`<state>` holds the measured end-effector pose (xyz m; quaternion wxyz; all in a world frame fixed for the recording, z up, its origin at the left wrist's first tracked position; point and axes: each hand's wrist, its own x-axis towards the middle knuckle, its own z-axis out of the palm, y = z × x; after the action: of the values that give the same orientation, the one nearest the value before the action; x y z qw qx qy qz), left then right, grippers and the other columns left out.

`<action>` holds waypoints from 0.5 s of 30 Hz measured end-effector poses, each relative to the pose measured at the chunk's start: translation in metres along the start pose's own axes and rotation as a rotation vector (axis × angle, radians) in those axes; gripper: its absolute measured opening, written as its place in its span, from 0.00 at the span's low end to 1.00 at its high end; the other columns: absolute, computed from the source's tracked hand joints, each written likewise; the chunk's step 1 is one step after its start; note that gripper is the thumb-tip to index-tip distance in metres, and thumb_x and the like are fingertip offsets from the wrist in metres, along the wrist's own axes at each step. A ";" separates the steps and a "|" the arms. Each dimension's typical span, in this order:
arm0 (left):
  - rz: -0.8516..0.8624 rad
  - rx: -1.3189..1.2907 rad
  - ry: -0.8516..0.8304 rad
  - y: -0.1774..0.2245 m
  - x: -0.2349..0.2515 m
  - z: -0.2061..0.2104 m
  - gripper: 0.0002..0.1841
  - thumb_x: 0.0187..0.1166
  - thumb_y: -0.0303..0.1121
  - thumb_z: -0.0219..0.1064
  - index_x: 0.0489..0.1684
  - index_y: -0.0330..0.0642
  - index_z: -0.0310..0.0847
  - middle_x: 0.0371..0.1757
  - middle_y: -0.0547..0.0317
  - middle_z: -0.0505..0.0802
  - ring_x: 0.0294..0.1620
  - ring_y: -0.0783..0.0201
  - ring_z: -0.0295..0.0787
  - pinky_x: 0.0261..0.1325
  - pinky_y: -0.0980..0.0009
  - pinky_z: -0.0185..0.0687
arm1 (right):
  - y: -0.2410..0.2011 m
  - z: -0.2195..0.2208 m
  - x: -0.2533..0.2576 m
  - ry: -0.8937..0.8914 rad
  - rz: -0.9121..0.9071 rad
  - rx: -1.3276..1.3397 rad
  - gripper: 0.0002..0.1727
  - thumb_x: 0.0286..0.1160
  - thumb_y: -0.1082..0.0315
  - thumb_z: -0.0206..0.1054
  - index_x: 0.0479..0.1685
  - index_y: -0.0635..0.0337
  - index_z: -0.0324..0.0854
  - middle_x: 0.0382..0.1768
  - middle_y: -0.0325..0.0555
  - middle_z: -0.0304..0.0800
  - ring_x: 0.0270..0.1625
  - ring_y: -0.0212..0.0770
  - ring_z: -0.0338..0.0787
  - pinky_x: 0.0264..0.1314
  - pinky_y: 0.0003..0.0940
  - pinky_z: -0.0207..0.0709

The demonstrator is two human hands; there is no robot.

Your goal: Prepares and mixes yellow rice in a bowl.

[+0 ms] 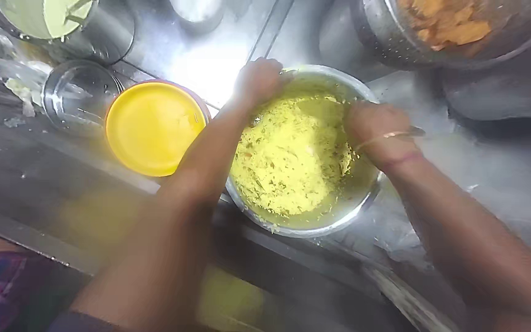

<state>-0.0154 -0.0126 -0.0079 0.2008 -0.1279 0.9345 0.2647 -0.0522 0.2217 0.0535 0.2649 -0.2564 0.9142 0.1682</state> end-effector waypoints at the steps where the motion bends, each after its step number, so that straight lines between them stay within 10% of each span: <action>1: -0.002 0.005 -0.007 0.002 -0.001 -0.001 0.33 0.89 0.62 0.46 0.50 0.40 0.86 0.52 0.42 0.91 0.59 0.42 0.89 0.56 0.38 0.81 | -0.007 0.001 0.011 -0.005 0.025 0.035 0.20 0.90 0.68 0.50 0.66 0.77 0.76 0.50 0.83 0.86 0.54 0.83 0.87 0.47 0.78 0.76; 4: 0.010 0.015 -0.017 0.001 0.001 -0.002 0.32 0.90 0.61 0.46 0.53 0.40 0.86 0.53 0.41 0.91 0.59 0.41 0.89 0.56 0.37 0.81 | -0.033 0.020 0.046 0.059 -0.079 0.109 0.23 0.93 0.65 0.48 0.77 0.64 0.76 0.61 0.81 0.84 0.57 0.84 0.86 0.50 0.81 0.75; 7: 0.008 0.008 -0.013 -0.002 0.002 0.000 0.32 0.89 0.61 0.47 0.51 0.41 0.86 0.53 0.43 0.91 0.60 0.43 0.89 0.57 0.38 0.81 | -0.069 0.039 0.070 0.151 -0.312 0.061 0.18 0.85 0.72 0.57 0.67 0.64 0.84 0.65 0.73 0.83 0.58 0.77 0.87 0.47 0.75 0.79; 11: 0.008 -0.006 -0.008 -0.003 0.004 0.000 0.31 0.89 0.61 0.47 0.55 0.44 0.86 0.59 0.45 0.90 0.64 0.45 0.87 0.62 0.40 0.80 | -0.113 0.060 0.072 0.140 -0.641 0.018 0.13 0.82 0.69 0.60 0.45 0.71 0.87 0.47 0.70 0.91 0.53 0.72 0.90 0.51 0.70 0.79; 15: 0.021 -0.002 -0.002 -0.002 0.002 0.001 0.32 0.89 0.63 0.46 0.51 0.43 0.86 0.56 0.46 0.91 0.63 0.47 0.88 0.61 0.42 0.80 | -0.139 0.051 0.054 -0.082 -0.797 -0.167 0.15 0.88 0.67 0.55 0.46 0.67 0.86 0.44 0.65 0.91 0.52 0.68 0.91 0.46 0.67 0.81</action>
<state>-0.0159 -0.0144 -0.0103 0.1989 -0.1182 0.9352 0.2680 0.0061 0.1106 -0.0424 0.3239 -0.6042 0.7152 0.1364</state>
